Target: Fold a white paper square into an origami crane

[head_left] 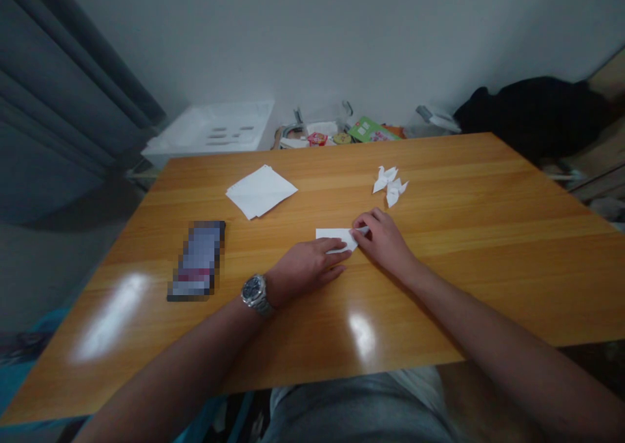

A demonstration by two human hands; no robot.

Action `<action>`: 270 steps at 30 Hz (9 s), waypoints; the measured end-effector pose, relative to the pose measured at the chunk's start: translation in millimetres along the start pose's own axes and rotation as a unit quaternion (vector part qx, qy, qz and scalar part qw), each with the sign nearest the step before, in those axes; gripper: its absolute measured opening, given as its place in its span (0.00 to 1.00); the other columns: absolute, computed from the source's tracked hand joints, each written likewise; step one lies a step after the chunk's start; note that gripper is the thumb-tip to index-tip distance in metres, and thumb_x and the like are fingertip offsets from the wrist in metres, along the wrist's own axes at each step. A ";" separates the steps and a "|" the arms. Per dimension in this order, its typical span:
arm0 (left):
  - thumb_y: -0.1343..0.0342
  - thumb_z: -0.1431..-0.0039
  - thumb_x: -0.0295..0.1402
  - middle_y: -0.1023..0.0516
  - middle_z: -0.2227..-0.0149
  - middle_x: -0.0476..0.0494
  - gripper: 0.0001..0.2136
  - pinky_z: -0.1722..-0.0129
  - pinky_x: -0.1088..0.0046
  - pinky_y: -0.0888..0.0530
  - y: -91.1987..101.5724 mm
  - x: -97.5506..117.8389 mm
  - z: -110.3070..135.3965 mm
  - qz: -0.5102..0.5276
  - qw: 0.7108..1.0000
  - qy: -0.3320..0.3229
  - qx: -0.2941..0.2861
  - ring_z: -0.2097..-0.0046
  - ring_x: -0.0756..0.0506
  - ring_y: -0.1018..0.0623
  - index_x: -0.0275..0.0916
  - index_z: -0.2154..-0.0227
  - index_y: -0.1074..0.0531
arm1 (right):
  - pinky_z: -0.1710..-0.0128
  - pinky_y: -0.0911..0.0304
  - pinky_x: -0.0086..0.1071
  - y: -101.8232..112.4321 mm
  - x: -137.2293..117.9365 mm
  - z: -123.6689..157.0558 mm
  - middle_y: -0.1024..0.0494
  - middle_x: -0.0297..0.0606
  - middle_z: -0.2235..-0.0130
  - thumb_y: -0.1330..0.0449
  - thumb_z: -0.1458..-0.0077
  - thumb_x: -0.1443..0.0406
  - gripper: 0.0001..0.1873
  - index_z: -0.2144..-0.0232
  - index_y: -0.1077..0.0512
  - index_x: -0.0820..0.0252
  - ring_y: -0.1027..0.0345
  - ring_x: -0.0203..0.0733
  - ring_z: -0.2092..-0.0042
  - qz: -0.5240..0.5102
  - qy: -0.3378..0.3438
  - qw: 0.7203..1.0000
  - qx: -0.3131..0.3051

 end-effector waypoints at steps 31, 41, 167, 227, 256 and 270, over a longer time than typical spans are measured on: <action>0.50 0.35 0.26 0.29 0.39 0.42 0.21 0.45 0.63 0.25 -1.0 -3.8 0.5 0.004 1.000 -0.002 -0.018 0.43 0.42 0.25 0.45 0.40 0.31 | 0.56 0.38 0.41 2.3 -4.7 0.3 0.28 0.43 0.62 0.40 0.40 0.66 0.01 0.65 0.28 0.58 0.33 0.50 0.57 0.012 -0.010 1.000 0.000; 0.51 0.32 0.28 0.30 0.37 0.42 0.18 0.41 0.61 0.27 -0.5 -0.5 -1.1 0.002 1.000 -0.019 -0.013 0.41 0.42 0.26 0.41 0.41 0.31 | 0.56 0.38 0.40 2.6 -5.0 0.4 0.29 0.43 0.62 0.40 0.40 0.66 0.02 0.65 0.28 0.58 0.33 0.50 0.58 0.019 -0.010 1.000 0.003; 0.53 0.29 0.46 0.38 0.32 0.41 0.24 0.32 0.57 0.41 -3.8 -5.9 -1.9 -0.009 1.000 -0.002 -0.015 0.31 0.40 0.40 0.43 0.36 0.36 | 0.56 0.42 0.38 9.1 -8.4 38.6 0.29 0.42 0.59 0.56 0.29 0.56 0.25 0.33 0.39 0.45 0.39 0.46 0.59 0.193 0.110 0.956 -0.190; 0.54 0.29 0.47 0.42 0.30 0.41 0.24 0.31 0.58 0.42 -8.5 -11.1 0.0 0.025 0.999 0.003 -0.026 0.29 0.42 0.42 0.44 0.36 0.37 | 0.33 0.50 0.55 4.8 -13.4 46.7 0.44 0.39 0.30 0.52 0.31 0.50 0.30 0.31 0.44 0.47 0.50 0.52 0.29 0.158 0.131 0.955 -0.214; 0.54 0.29 0.47 0.45 0.29 0.43 0.24 0.31 0.59 0.42 -8.5 -11.1 0.3 0.015 0.999 -0.005 -0.034 0.29 0.42 0.43 0.45 0.34 0.38 | 0.31 0.50 0.52 2.8 -8.6 45.8 0.46 0.44 0.29 0.55 0.29 0.55 0.29 0.30 0.46 0.55 0.52 0.48 0.29 0.118 0.133 0.963 -0.205; 0.52 0.30 0.47 0.41 0.30 0.43 0.22 0.31 0.60 0.41 0.1 -14.8 1.3 0.069 0.996 -0.030 -0.049 0.31 0.41 0.38 0.47 0.37 0.32 | 0.31 0.52 0.50 2.3 -7.5 45.7 0.46 0.44 0.29 0.56 0.29 0.54 0.29 0.31 0.44 0.54 0.53 0.48 0.29 0.133 0.117 0.960 -0.216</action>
Point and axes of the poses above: each hand's wrist, its own z-axis away from the middle knuckle, its own y-axis out of the back of the hand, x = y × z, the point moved 9 cm from there along -z, towards the middle knuckle
